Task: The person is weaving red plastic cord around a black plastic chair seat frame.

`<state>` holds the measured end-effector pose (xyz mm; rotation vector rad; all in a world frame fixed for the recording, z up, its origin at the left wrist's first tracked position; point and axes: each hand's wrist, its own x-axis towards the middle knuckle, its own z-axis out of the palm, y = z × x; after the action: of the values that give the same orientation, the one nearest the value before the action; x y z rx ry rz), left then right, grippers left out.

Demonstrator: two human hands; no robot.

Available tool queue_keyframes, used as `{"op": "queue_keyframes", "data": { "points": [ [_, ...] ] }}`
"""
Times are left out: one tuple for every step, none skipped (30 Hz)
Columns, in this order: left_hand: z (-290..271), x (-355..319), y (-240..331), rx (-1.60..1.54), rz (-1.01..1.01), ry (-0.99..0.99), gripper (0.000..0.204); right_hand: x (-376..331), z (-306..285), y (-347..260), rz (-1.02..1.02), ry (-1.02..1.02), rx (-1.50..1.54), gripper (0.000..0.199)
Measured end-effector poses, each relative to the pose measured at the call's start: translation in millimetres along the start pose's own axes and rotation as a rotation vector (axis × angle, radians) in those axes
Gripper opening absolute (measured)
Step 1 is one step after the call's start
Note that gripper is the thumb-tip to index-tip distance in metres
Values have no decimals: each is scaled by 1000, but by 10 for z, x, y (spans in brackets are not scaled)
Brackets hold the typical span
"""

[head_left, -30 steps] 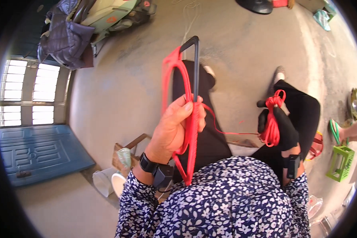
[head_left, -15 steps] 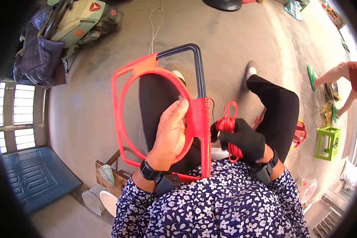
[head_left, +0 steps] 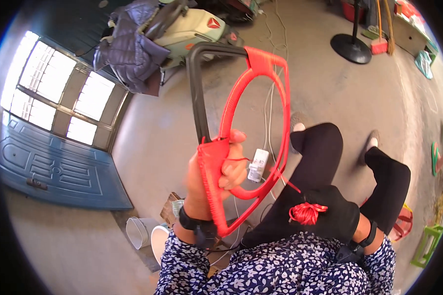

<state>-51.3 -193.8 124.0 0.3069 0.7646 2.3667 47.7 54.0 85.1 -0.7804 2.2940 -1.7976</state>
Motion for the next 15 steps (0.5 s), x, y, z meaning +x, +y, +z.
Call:
{"op": "queue_keyframes", "data": {
  "points": [
    [-3,41,-17,7,10,-17,38,-24,36,-4,11,55,-3,28],
    [-7,87,-36,-43,45,-122,41,-106,130,158,-13,120,41,28],
    [-2,101,-50,-93,80,-216,44,-95,113,125,-24,118,34,28],
    [24,105,-51,-136,83,-221,48,-93,87,71,8,87,-14,28],
    [23,117,-73,-132,88,-227,48,-95,72,40,42,59,-61,28],
    [10,135,-109,-128,87,-264,50,-145,73,78,96,57,-109,27],
    [7,150,-129,-125,84,-299,53,-156,63,65,94,59,-115,27],
    [47,157,-127,-125,84,-304,53,-153,49,11,165,70,-53,27],
    [105,153,-137,-134,43,-276,55,-161,45,-29,240,80,14,27],
    [139,153,-150,-142,1,-247,59,-158,42,-55,243,82,16,27],
    [139,161,-167,-143,-3,-245,59,-149,36,-77,178,123,-28,27],
    [136,170,-185,-144,8,-248,61,-146,29,-94,113,164,-72,27],
    [132,184,-196,-145,19,-253,63,-145,17,-110,116,168,-69,27],
    [139,189,-202,-144,13,-252,63,-145,5,-125,171,153,-58,27],
    [162,194,-204,-150,9,-246,63,-149,-4,-132,223,135,-46,27]
  ]
}}
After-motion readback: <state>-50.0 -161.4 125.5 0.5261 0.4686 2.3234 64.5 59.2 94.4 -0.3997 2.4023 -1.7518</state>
